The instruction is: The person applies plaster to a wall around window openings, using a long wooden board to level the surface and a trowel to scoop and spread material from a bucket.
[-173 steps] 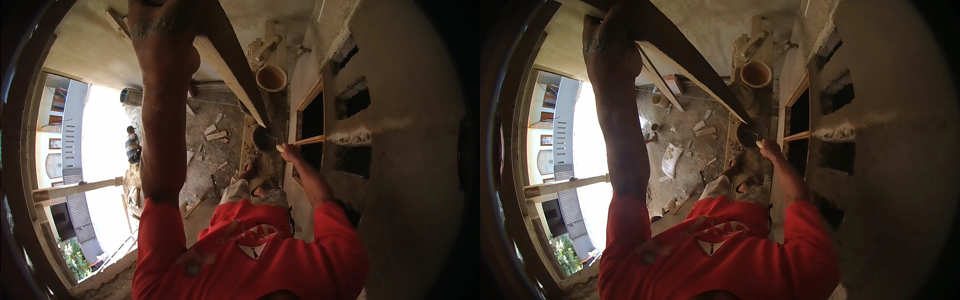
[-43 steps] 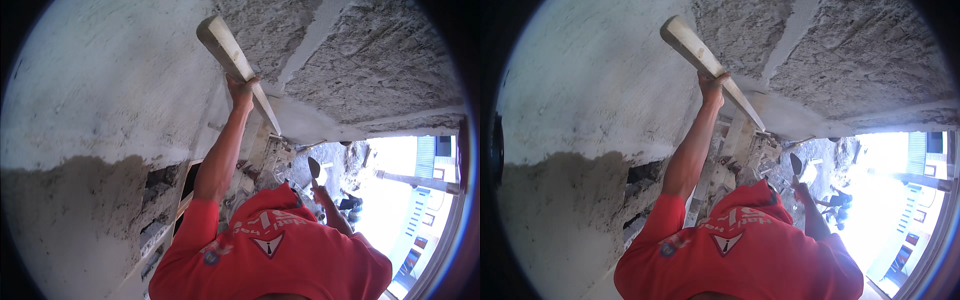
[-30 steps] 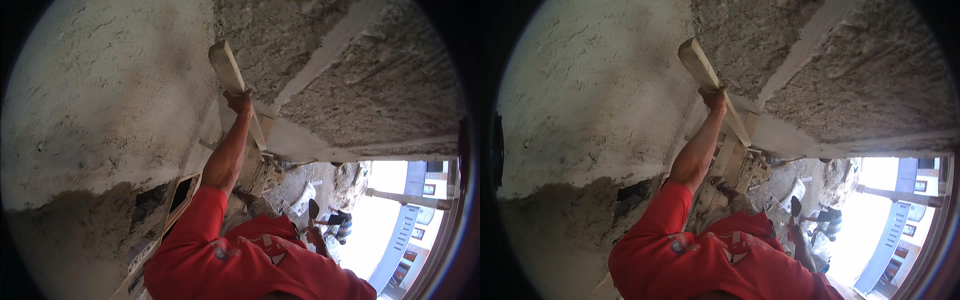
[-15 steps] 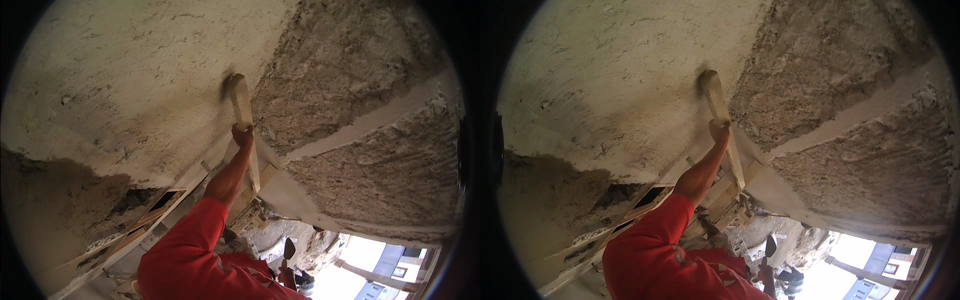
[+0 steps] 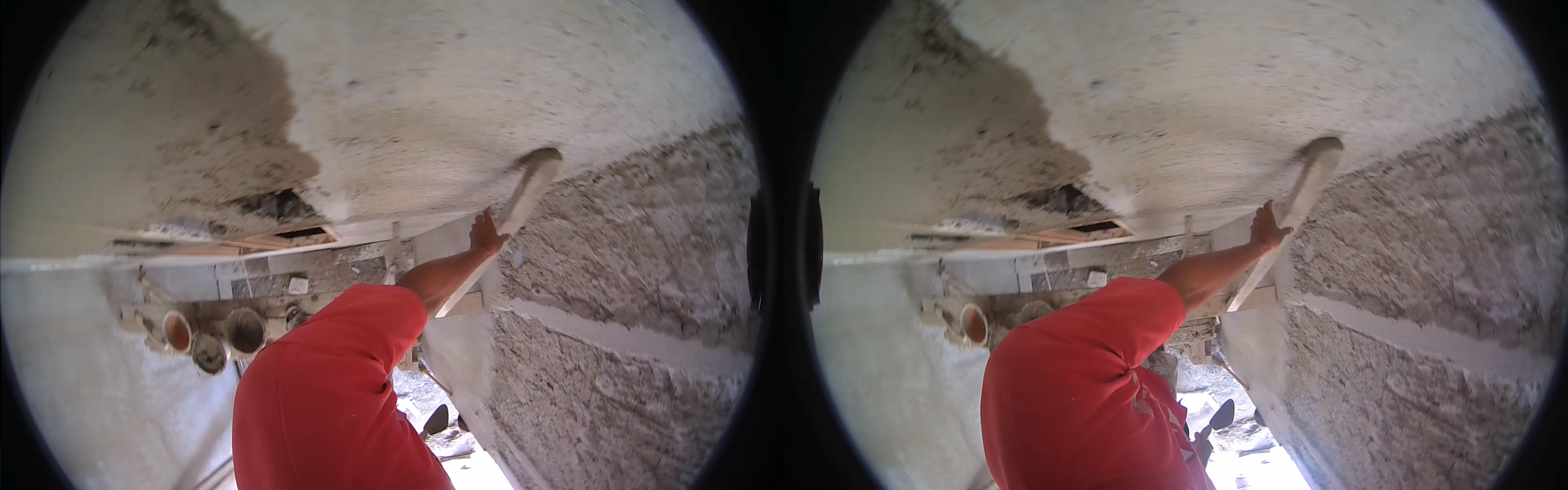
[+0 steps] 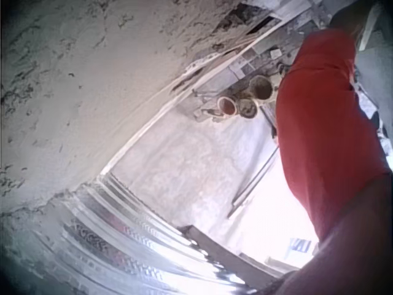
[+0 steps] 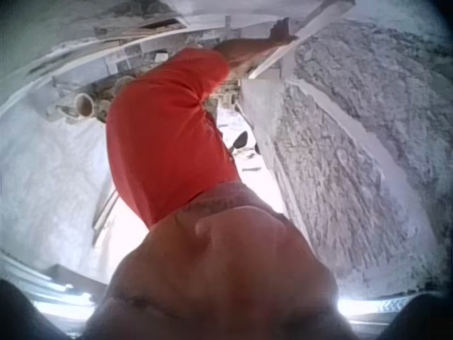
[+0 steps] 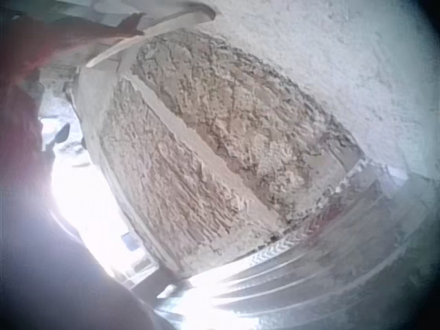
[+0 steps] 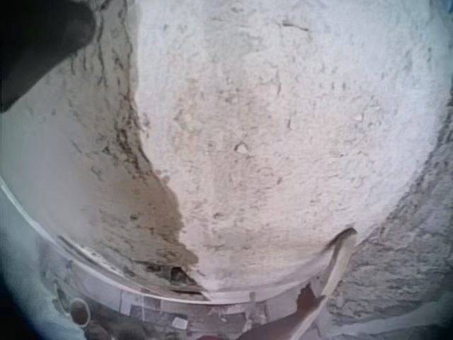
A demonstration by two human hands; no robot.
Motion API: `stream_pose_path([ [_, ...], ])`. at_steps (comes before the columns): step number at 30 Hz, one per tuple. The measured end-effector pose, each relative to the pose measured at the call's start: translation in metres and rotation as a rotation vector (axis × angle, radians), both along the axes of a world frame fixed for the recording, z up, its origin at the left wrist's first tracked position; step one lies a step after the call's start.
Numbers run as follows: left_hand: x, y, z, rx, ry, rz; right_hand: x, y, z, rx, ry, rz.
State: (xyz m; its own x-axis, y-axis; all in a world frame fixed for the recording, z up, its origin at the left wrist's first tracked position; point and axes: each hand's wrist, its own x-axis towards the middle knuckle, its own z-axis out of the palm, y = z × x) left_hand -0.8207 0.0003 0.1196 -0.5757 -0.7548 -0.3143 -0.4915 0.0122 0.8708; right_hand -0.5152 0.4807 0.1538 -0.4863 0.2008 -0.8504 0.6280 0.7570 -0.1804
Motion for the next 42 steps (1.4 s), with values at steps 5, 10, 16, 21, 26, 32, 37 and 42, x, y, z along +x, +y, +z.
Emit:
stream_pose_path([
  [5, 0.139, -0.005, -0.072, 0.084, -0.163, -0.109, -0.064, -0.043, -0.001, -0.037, -0.030, 0.176],
  [10, 0.348, -0.033, -0.147, 0.348, -0.480, -0.006, -0.108, -0.099, -0.002, -0.063, -0.052, 0.362],
  [16, 0.596, -0.038, -0.161, 0.250, -0.624, 0.660, -0.138, -0.174, 0.009, -0.074, -0.038, 0.609],
  [21, 0.719, 0.022, -0.150, 0.291, -0.457, 1.087, -0.147, -0.241, 0.028, -0.056, -0.035, 0.854],
  [26, 0.780, 0.127, -0.148, 0.403, -0.245, 1.432, -0.123, -0.320, 0.041, -0.049, -0.055, 1.077],
  [32, 0.813, 0.250, -0.159, 0.691, -0.091, 1.678, -0.062, -0.392, 0.043, -0.234, -0.118, 1.305],
  [37, 0.801, 0.274, -0.146, 0.788, 0.074, 1.862, -0.032, -0.432, 0.030, -0.169, -0.183, 1.271],
  [42, 0.792, 0.286, -0.119, 0.827, 0.179, 1.936, -0.048, -0.449, 0.003, -0.151, -0.191, 1.448],
])
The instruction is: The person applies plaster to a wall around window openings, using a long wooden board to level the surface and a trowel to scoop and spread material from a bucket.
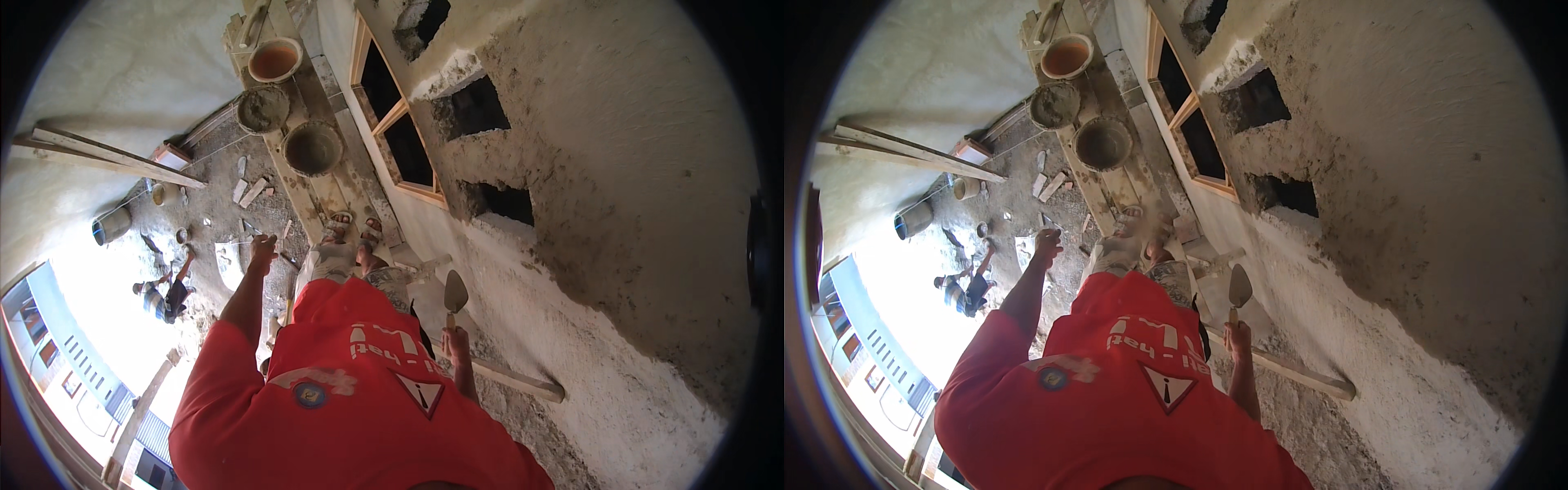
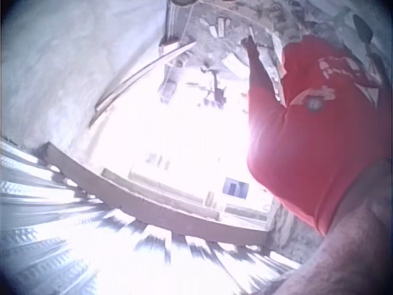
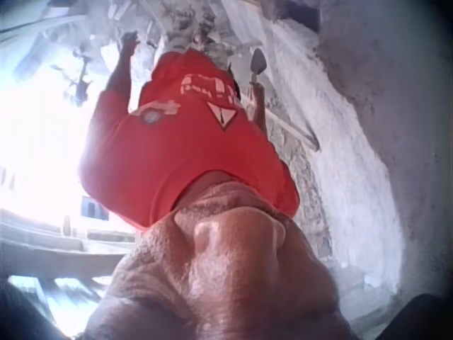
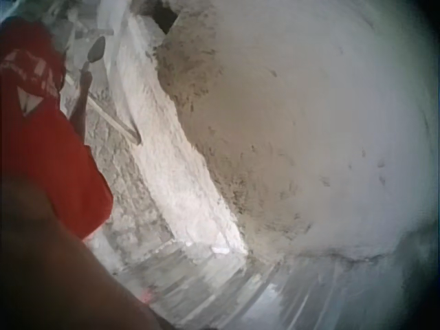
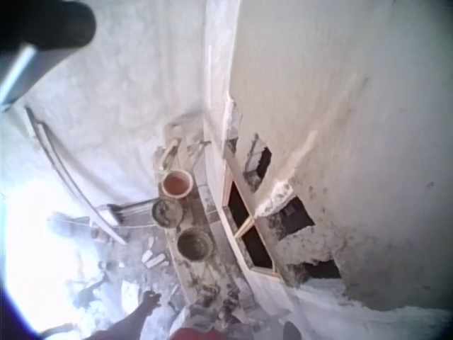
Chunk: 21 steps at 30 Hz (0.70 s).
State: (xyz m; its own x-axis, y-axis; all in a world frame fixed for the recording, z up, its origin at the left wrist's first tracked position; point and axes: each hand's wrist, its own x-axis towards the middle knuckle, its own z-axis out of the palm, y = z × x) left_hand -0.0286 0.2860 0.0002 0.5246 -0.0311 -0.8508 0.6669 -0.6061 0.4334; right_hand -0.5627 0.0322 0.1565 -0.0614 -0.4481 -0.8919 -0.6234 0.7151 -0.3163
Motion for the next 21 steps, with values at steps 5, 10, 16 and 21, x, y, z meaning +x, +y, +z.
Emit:
stream_pose_path([
  [5, -0.032, 0.006, 0.028, -0.047, -0.023, 0.144, 0.006, -0.028, -0.008, 0.134, 0.033, 0.043],
  [10, -0.079, 0.054, 0.030, -0.025, -0.001, 0.222, 0.001, -0.067, -0.017, 0.167, 0.035, 0.152],
  [16, -0.137, 0.101, 0.021, 0.001, 0.059, 0.331, 0.021, -0.113, -0.021, 0.190, 0.136, 0.404],
  [21, -0.164, 0.129, -0.030, 0.002, -0.031, 0.261, 0.053, -0.133, -0.035, 0.181, 0.148, 0.487],
])
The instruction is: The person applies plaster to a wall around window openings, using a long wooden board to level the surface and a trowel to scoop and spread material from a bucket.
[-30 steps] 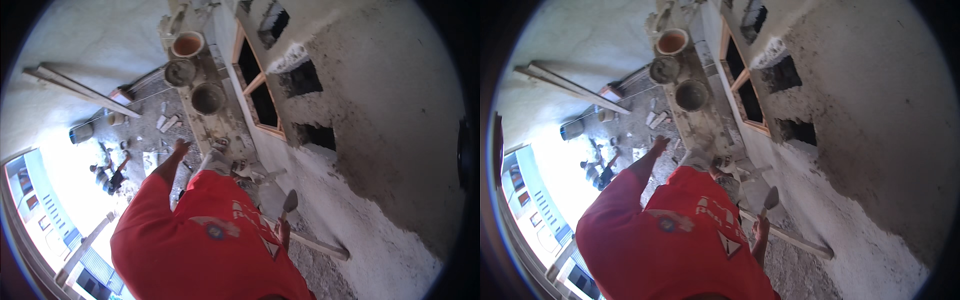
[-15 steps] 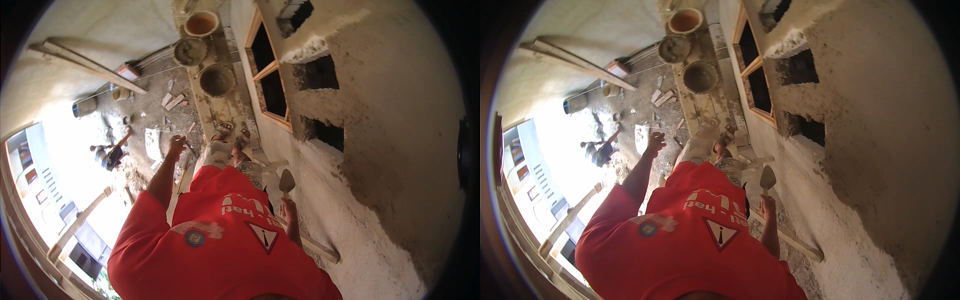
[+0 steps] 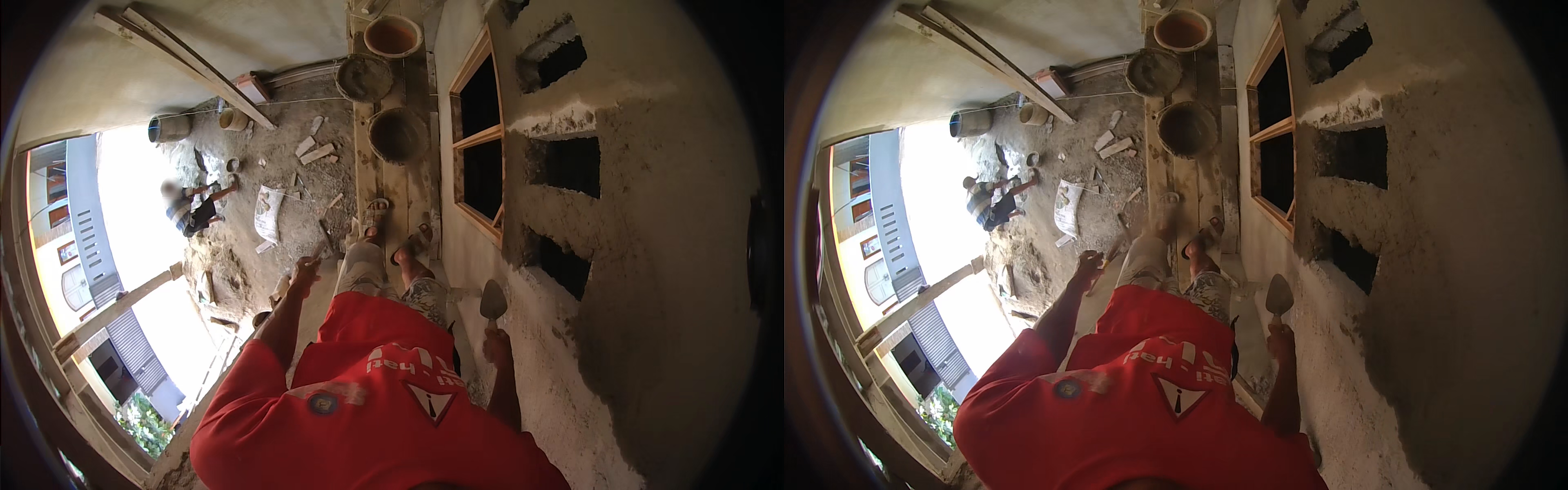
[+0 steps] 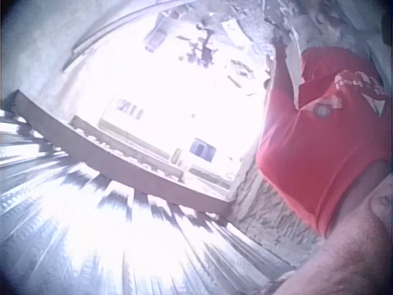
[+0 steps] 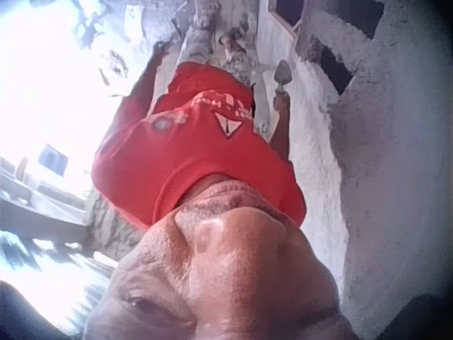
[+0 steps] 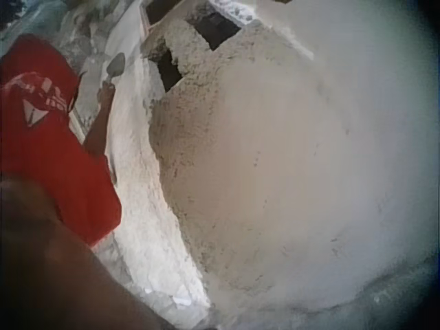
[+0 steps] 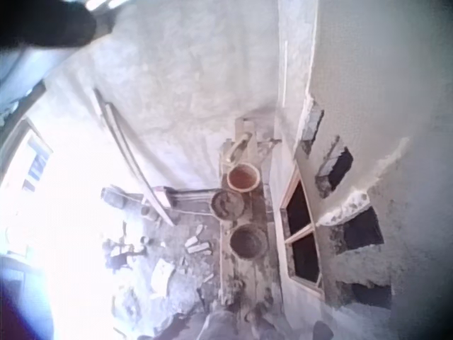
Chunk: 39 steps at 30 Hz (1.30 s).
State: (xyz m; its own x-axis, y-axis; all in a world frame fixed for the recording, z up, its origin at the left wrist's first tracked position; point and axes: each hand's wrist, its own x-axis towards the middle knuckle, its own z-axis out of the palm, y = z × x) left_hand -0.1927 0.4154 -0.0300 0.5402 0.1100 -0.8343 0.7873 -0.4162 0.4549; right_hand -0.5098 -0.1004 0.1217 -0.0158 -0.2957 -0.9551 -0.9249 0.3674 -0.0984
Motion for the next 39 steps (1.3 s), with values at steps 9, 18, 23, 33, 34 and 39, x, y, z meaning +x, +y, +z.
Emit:
stream_pose_path([
  [9, 0.076, -0.056, -0.100, -0.092, 0.010, -0.055, 0.132, -0.018, -0.114, -0.068, -0.109, 0.364],
  [18, 0.139, -0.071, -0.322, 0.051, -0.259, -0.408, 0.273, -0.050, -0.354, -0.199, -0.371, 1.015],
  [23, 0.174, -0.102, -0.398, -0.068, -0.260, -0.313, 0.275, -0.076, -0.457, -0.305, -0.312, 0.916],
  [33, 0.348, -0.223, -0.435, -0.274, -0.635, -0.053, 0.252, -0.050, -0.578, -0.214, -0.257, 0.354],
  [34, 0.366, -0.237, -0.428, -0.238, -0.730, -0.084, 0.249, -0.048, -0.586, -0.227, -0.233, 0.318],
  [39, 0.421, -0.282, -0.401, -0.220, -0.831, -0.133, 0.232, -0.035, -0.606, -0.284, -0.210, 0.153],
])
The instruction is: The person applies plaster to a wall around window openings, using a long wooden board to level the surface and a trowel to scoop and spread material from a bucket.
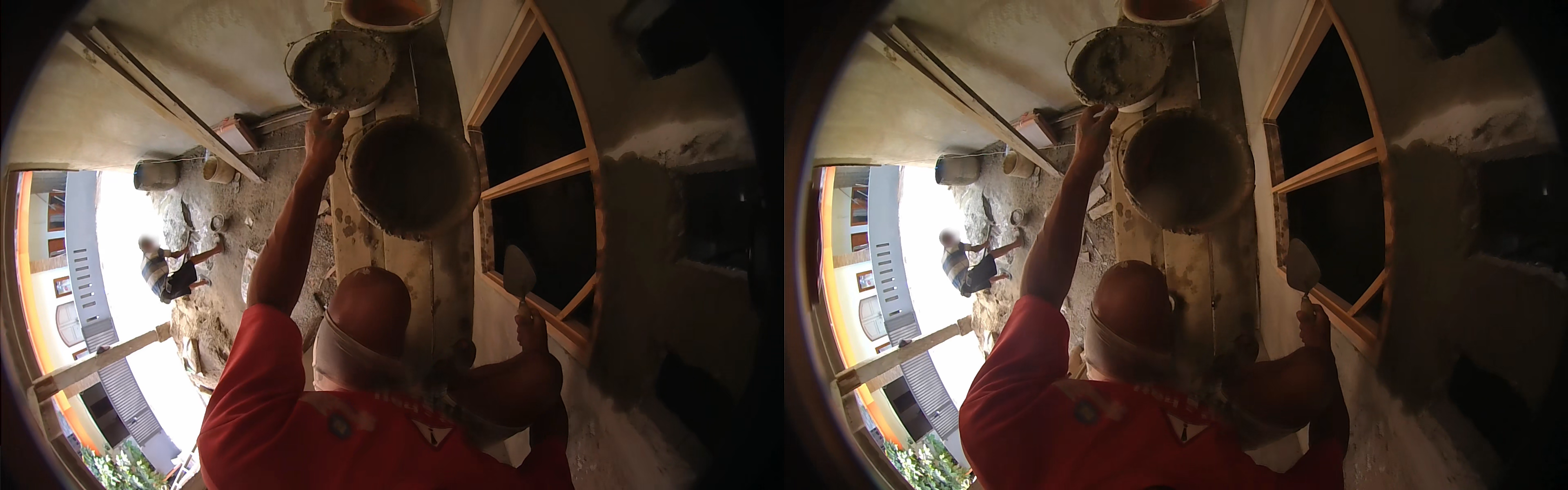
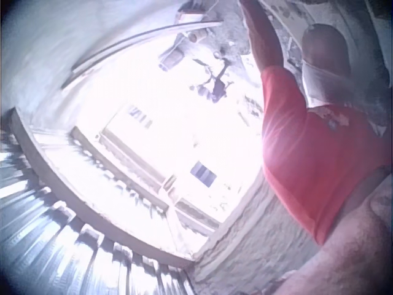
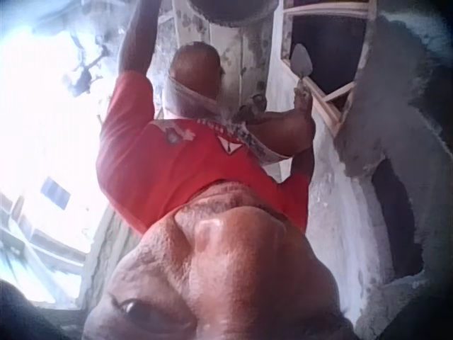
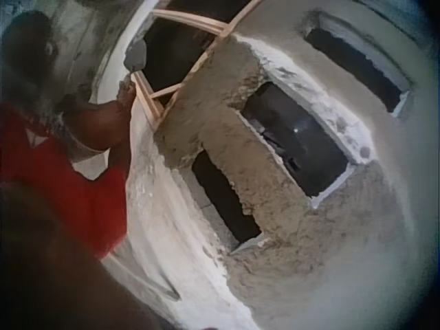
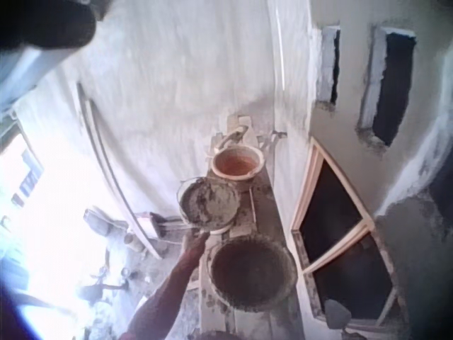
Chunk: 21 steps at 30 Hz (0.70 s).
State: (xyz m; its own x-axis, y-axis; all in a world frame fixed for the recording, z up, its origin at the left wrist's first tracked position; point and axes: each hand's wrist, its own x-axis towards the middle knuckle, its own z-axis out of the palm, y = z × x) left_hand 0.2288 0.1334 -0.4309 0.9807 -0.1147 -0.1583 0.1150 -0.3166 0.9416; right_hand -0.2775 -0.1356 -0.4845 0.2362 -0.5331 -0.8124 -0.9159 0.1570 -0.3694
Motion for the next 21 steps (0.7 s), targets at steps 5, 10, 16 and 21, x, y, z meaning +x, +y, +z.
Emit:
stream_pose_path([
  [5, 0.033, 0.009, -0.028, -0.090, 0.375, 0.133, 0.009, 0.006, 0.023, -0.073, 0.111, -0.106],
  [10, 0.007, 0.044, -0.079, -0.175, 0.459, 0.109, 0.011, -0.005, 0.042, -0.125, -0.105, -0.129],
  [16, -0.042, 0.073, -0.169, 0.582, 0.167, 0.196, 0.105, -0.047, 0.093, -0.340, -0.398, 0.326],
  [21, -0.074, 0.064, -0.179, 0.633, 0.297, 0.193, 0.255, -0.026, 0.162, -0.661, -0.451, 0.886],
])
